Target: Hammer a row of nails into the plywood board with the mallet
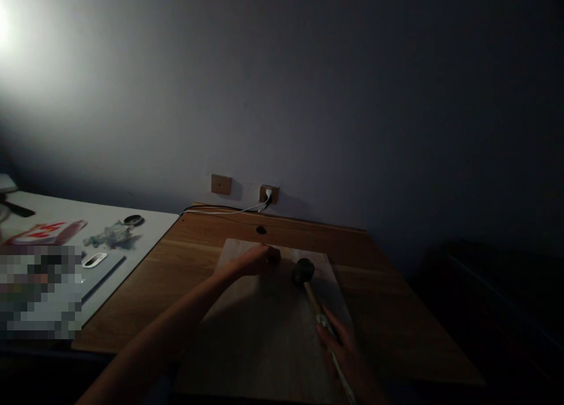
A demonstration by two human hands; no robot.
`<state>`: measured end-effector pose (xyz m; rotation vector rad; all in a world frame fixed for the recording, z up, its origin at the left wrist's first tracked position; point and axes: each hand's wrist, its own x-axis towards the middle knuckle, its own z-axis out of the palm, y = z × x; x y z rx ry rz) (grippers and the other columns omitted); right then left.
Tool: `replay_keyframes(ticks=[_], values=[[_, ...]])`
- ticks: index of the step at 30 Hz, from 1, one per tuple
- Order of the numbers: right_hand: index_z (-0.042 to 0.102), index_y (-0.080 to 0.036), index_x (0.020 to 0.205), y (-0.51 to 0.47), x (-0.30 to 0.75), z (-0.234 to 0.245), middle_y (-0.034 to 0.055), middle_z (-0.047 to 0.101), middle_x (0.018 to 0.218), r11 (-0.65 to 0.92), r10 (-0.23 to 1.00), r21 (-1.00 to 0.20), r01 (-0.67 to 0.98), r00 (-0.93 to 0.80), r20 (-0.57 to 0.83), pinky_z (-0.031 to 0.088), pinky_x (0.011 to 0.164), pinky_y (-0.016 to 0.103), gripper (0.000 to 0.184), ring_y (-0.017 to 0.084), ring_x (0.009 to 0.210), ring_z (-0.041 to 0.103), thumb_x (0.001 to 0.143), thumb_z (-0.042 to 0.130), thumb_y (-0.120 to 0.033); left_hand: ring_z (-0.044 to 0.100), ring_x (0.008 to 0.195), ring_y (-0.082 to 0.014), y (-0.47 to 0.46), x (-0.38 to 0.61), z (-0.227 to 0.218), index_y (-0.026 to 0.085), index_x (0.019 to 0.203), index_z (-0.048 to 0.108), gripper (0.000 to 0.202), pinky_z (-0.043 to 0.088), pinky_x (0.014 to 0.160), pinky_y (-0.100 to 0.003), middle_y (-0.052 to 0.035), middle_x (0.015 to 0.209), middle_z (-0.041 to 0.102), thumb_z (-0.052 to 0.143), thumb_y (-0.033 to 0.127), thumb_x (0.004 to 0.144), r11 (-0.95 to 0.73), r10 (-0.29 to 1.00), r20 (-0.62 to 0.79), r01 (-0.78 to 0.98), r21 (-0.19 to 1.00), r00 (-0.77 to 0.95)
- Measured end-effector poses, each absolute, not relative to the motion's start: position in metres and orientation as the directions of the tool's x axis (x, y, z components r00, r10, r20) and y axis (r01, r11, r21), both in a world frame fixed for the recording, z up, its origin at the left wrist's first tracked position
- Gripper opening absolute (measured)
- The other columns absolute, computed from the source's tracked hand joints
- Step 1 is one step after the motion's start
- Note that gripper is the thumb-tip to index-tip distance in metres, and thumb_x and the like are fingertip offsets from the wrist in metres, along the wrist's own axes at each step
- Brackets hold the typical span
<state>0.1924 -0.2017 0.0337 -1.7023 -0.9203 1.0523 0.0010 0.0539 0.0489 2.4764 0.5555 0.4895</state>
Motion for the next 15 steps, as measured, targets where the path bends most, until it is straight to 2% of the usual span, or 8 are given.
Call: replay_keyframes(ticks=[6, 15], values=[[0.054, -0.021, 0.142, -0.205, 0.187, 0.039, -0.0054, 0.055, 0.068, -0.367, 0.868, -0.923, 0.119, 0.399, -0.294, 0.028, 0.032, 0.017, 0.074, 0.007, 0.037, 0.042, 0.082, 0.063, -0.063, 0.064, 0.073, -0.0183, 0.057, 0.014, 0.049, 0.018, 0.080, 0.073, 0.021, 0.047, 0.071, -0.026, -0.0071, 0.083, 0.070, 0.057, 0.006, 0.082, -0.766, 0.586, 0.250, 0.426, 0.482, 0.770], [0.054, -0.023, 0.141, -0.204, 0.188, 0.033, -0.0059, 0.055, 0.066, -0.380, 0.865, -0.921, 0.086, 0.386, -0.321, 0.027, 0.031, 0.016, 0.073, 0.006, 0.036, 0.039, 0.081, 0.064, -0.063, 0.064, 0.080, -0.0207, 0.057, 0.024, 0.047, 0.017, 0.075, 0.072, 0.024, 0.047, 0.076, -0.028, -0.0097, 0.086, 0.069, 0.054, 0.003, 0.083, -0.848, 0.481, 0.292, 0.355, 0.392, 0.827]])
